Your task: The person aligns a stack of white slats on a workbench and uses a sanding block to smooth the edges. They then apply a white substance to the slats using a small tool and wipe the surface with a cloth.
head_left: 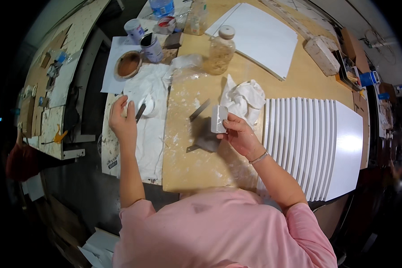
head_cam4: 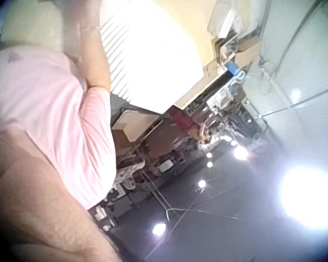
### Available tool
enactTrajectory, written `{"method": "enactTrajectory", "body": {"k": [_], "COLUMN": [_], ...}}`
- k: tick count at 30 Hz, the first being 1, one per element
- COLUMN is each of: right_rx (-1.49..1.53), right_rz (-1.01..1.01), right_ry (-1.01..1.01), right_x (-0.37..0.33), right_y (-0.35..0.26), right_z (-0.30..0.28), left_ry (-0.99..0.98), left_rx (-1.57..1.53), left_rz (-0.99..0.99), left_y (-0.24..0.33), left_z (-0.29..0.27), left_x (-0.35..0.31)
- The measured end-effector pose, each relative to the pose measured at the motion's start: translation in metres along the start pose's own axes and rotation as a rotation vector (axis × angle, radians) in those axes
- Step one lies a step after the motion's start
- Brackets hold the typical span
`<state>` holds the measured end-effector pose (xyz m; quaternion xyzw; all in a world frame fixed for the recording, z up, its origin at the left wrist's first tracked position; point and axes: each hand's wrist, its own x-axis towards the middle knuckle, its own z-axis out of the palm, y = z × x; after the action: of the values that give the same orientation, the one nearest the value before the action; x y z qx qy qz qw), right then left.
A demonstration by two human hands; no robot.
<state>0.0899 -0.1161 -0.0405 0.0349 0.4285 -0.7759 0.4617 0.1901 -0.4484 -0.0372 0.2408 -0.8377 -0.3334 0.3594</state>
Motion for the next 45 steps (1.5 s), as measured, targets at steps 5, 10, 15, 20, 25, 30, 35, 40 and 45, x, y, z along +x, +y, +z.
{"method": "enactTrajectory", "body": {"k": [5, 10, 15, 20, 25, 30, 35, 40, 45], "right_rx": [-0.082, -0.160, -0.204, -0.204, -0.141, -0.099, -0.103, -0.129, -0.124], "right_rz": [0.110, 0.141, 0.114, 0.109, 0.104, 0.090, 0.085, 0.081, 0.083], "right_ry": [-0.035, -0.083, 0.003, 0.058, 0.054, 0.037, 0.033, 0.026, 0.026], "right_x": [0.025, 0.060, 0.076, 0.083, 0.087, 0.089, 0.095, 0.102, 0.109], "right_y": [0.009, 0.024, 0.030, 0.040, 0.045, 0.045, 0.045, 0.044, 0.042], "right_z": [0.042, 0.059, 0.080, 0.090, 0.095, 0.095, 0.095, 0.099, 0.107], "left_ry": [-0.142, -0.162, -0.068, -0.127, -0.180, -0.265, -0.160, -0.052, 0.030], "left_rx": [-0.042, -0.311, 0.264, 0.425, 0.444, 0.403, 0.326, -0.065, -0.510], "left_rz": [-0.306, -0.458, -0.005, 0.220, 0.220, 0.102, -0.044, -0.261, -0.592], "left_y": [-0.059, -0.058, -0.004, 0.007, 0.008, 0.006, -0.003, -0.035, -0.029], "left_z": [-0.013, -0.003, -0.029, -0.021, -0.018, -0.018, -0.019, -0.023, -0.030], "left_x": [-0.042, -0.046, -0.027, -0.015, -0.008, -0.007, -0.004, -0.012, -0.017]}}
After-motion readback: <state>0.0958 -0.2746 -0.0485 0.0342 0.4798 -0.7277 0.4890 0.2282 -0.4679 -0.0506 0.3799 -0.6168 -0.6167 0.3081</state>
